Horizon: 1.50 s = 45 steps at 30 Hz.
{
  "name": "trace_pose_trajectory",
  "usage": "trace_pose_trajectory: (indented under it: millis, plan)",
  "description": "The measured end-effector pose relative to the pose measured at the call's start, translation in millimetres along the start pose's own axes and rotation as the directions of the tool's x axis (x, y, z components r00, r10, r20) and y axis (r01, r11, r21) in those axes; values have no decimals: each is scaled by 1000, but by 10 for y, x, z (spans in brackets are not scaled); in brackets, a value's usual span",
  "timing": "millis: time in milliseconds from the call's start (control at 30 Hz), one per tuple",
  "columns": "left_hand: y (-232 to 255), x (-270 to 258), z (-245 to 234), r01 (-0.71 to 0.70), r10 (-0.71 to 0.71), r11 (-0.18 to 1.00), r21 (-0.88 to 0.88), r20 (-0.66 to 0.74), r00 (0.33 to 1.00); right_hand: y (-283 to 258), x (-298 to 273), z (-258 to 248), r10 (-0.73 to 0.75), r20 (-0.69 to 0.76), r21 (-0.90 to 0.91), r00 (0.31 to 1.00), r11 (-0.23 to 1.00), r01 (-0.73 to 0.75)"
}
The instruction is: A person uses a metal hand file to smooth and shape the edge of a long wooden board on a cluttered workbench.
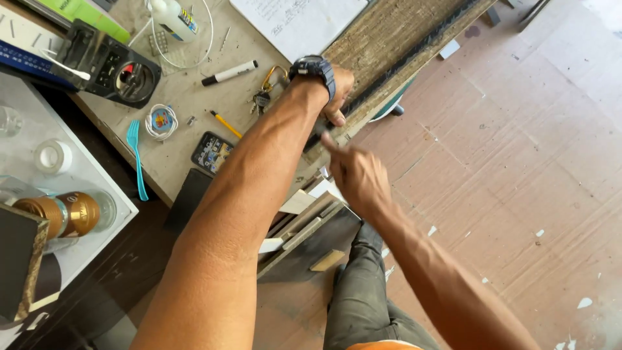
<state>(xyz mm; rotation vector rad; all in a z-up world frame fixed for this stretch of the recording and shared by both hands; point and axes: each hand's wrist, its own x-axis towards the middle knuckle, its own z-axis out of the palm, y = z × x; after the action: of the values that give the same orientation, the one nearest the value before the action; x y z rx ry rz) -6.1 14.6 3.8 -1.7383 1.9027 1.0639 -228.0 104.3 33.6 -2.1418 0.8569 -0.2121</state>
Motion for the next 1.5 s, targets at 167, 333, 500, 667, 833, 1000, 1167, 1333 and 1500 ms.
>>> trace_pose_trajectory:
  millis: [167, 333, 500, 667, 833, 1000, 1167, 1333, 1500]
  plan:
    - [-46, 75, -79, 10, -11, 1000, -15, -14, 1000, 127, -48, 113, 28, 110, -92, 994, 996, -18]
    - [130, -167, -73, 67, -67, 998, -18, 5, 998, 117, -301, 282, -98, 17, -81, 995, 992, 99]
    - [498, -460, -235, 290, -289, 957, -20, 50, 956, 63, -1108, 279, -248, 212, 90, 945, 968, 234]
    - [437, -419, -143, 248, -248, 969, -5, -42, 968, 540, -1612, -96, -80, 132, 227, 988, 973, 48]
    - [449, -581, 224, 184, -124, 965, 187, -293, 948, 917, -1892, -515, 134, 0, 231, 991, 964, -130]
    - [691, -659, 1390, 359, -2, 911, 204, -868, 497, 888, -2094, -740, 483, -96, 488, 870, 785, -382]
    - [903, -832, 2210, 384, -201, 923, -8, -862, 465, 939, -2176, -623, 418, -172, 528, 892, 804, -275]
    - [951, -854, 2428, 393, -202, 920, -6, -866, 458, 874, -2087, -591, 452, -93, 519, 887, 782, -345]
    - [965, -796, 2576, 297, -269, 943, -150, -868, 416, 570, -1900, -642, 310, 67, 537, 948, 790, -296]
